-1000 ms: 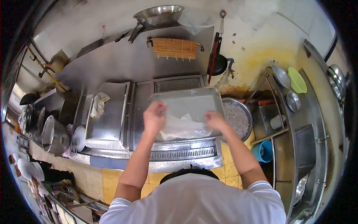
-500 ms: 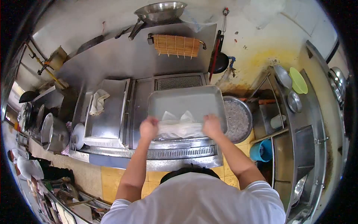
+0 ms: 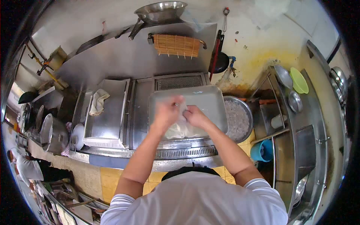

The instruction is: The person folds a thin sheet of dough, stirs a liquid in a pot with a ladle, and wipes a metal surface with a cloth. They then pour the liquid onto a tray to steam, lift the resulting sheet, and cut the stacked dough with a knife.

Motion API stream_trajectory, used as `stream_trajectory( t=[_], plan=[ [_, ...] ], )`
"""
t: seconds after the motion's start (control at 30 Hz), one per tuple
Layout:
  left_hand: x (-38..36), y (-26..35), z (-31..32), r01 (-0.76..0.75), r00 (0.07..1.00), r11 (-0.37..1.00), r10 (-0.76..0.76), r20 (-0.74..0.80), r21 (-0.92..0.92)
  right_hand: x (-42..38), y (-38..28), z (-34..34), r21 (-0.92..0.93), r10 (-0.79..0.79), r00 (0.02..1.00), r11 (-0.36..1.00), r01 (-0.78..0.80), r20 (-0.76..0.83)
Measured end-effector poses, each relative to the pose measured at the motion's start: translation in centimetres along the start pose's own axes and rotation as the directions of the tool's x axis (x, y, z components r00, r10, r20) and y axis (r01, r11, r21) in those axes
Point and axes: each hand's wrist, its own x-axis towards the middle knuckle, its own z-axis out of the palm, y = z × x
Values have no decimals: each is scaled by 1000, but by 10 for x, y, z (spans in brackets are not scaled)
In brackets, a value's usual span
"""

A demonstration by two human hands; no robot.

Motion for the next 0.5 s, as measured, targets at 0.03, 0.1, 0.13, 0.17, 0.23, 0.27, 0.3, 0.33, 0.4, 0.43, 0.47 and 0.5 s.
stream_trajectory(
  t=[0.03,0.1,0.13,0.17,0.23,0.27,0.3,0.33,0.4,0.43,0.47,0.5],
  plan=[
    [7,-5,-15,-55,993,998,52,-102,-25,0,32,0,-135,-15,999,991,10,-41],
    [16,-28,-46,-50,964,984,3,-268,-170,-1,111,-13,-331,-43,991,944,-1,-125],
    [14,-27,-56,60,966,993,-83,-244,-101,-7,143,-25,-387,-48,985,922,-21,-168],
    [8,-23,-64,167,959,985,-170,-228,-28,-10,150,-36,-469,9,991,880,-70,-131],
    [-11,-54,-39,148,966,984,-165,-199,-98,-9,153,-52,-621,134,988,769,-154,-80],
    [-21,-64,-23,74,986,997,-76,-149,-24,-13,121,-51,-531,48,992,841,-101,-114],
    [-28,-49,-9,50,996,999,-51,-71,-16,-18,71,-43,-440,-33,988,897,-37,-152],
    [-34,-31,4,30,1000,1000,-30,9,-9,-15,38,-27,-291,-197,964,947,139,-179],
    [-33,-3,10,-23,999,1000,22,34,12,-12,1,-6,-90,-233,959,971,221,-158],
    [-28,3,10,-57,997,998,56,47,23,-12,-11,-3,-51,-125,989,991,121,-83],
    [-23,-9,4,-86,994,996,87,-73,10,-13,-16,-1,-17,-16,1000,1000,16,-9],
    [-14,-19,-16,-52,991,998,46,-129,-41,-9,10,0,-120,-23,997,993,14,-78]
  ],
)
